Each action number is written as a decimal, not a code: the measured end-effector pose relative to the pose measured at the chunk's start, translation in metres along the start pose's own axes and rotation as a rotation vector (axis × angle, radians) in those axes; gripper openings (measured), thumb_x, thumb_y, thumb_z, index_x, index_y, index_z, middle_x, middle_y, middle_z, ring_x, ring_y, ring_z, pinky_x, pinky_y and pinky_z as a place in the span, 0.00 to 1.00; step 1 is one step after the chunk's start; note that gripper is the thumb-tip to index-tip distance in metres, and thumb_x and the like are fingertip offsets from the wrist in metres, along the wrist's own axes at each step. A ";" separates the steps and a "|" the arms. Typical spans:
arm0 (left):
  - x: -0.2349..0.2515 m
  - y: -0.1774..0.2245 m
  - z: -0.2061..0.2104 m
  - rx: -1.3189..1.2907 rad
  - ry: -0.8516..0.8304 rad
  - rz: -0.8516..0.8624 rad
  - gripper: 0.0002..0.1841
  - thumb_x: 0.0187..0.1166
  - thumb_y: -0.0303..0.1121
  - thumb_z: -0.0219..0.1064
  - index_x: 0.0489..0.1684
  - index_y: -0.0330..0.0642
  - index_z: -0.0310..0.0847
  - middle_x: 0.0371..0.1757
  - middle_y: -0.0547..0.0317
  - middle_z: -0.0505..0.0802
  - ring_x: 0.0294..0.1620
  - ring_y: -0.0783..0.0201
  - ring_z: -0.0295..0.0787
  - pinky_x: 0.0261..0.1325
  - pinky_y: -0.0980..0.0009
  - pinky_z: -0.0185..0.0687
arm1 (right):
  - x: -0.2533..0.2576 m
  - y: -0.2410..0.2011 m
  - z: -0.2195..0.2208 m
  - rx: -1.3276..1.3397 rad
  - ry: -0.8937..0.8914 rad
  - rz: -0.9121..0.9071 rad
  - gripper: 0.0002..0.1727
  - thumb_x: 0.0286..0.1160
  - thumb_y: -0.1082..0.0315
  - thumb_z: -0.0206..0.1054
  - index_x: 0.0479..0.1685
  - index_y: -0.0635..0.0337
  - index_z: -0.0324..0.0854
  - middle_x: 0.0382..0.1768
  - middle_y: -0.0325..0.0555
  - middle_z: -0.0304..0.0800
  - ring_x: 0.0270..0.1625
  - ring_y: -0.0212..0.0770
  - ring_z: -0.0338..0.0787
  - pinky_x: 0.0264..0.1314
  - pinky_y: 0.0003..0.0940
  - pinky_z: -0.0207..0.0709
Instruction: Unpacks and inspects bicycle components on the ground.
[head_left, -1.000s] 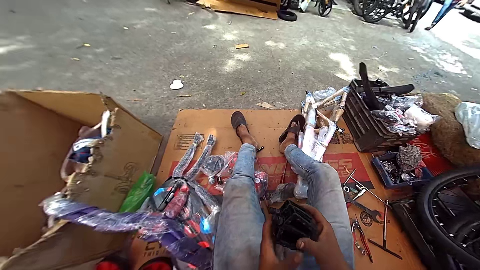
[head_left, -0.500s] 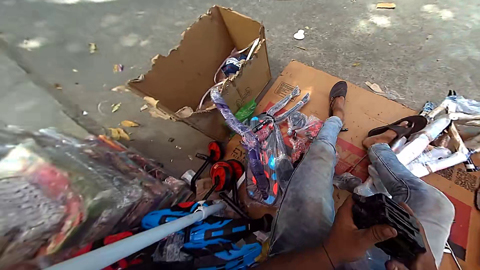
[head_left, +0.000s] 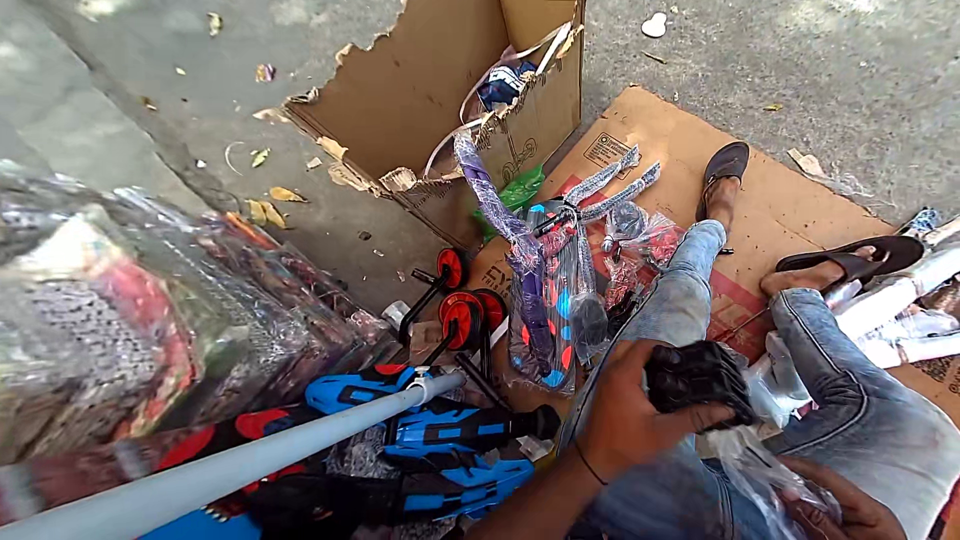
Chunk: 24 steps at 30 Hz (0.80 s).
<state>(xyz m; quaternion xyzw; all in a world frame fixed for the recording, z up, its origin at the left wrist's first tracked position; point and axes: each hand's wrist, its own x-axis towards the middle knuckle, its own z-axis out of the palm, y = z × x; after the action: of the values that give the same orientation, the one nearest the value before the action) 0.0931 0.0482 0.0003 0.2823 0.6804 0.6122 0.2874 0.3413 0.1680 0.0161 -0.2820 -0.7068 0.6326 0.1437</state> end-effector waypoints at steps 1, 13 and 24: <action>0.006 -0.001 -0.021 0.104 0.020 -0.050 0.32 0.56 0.55 0.86 0.57 0.47 0.86 0.46 0.64 0.93 0.48 0.69 0.91 0.54 0.62 0.92 | 0.000 0.002 -0.004 0.014 0.057 0.004 0.17 0.82 0.74 0.63 0.61 0.42 0.88 0.52 0.23 0.95 0.50 0.22 0.92 0.56 0.24 0.87; 0.015 -0.153 -0.216 1.326 -0.321 -0.938 0.39 0.71 0.61 0.73 0.72 0.37 0.79 0.66 0.37 0.89 0.70 0.38 0.85 0.72 0.39 0.77 | -0.001 0.019 -0.016 0.130 0.358 0.143 0.18 0.79 0.82 0.59 0.59 0.53 0.84 0.44 0.23 0.96 0.44 0.23 0.93 0.49 0.23 0.89; 0.002 -0.221 -0.202 1.542 -0.391 -0.814 0.28 0.79 0.38 0.69 0.78 0.40 0.75 0.77 0.37 0.80 0.73 0.36 0.80 0.69 0.39 0.78 | 0.012 0.030 -0.014 0.064 0.373 0.196 0.16 0.78 0.81 0.61 0.58 0.55 0.83 0.41 0.24 0.96 0.41 0.24 0.94 0.48 0.25 0.90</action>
<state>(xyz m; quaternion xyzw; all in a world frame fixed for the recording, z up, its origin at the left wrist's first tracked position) -0.0638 -0.1058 -0.2030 0.2330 0.8893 -0.2239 0.3235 0.3462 0.1878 -0.0127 -0.4570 -0.6166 0.6025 0.2188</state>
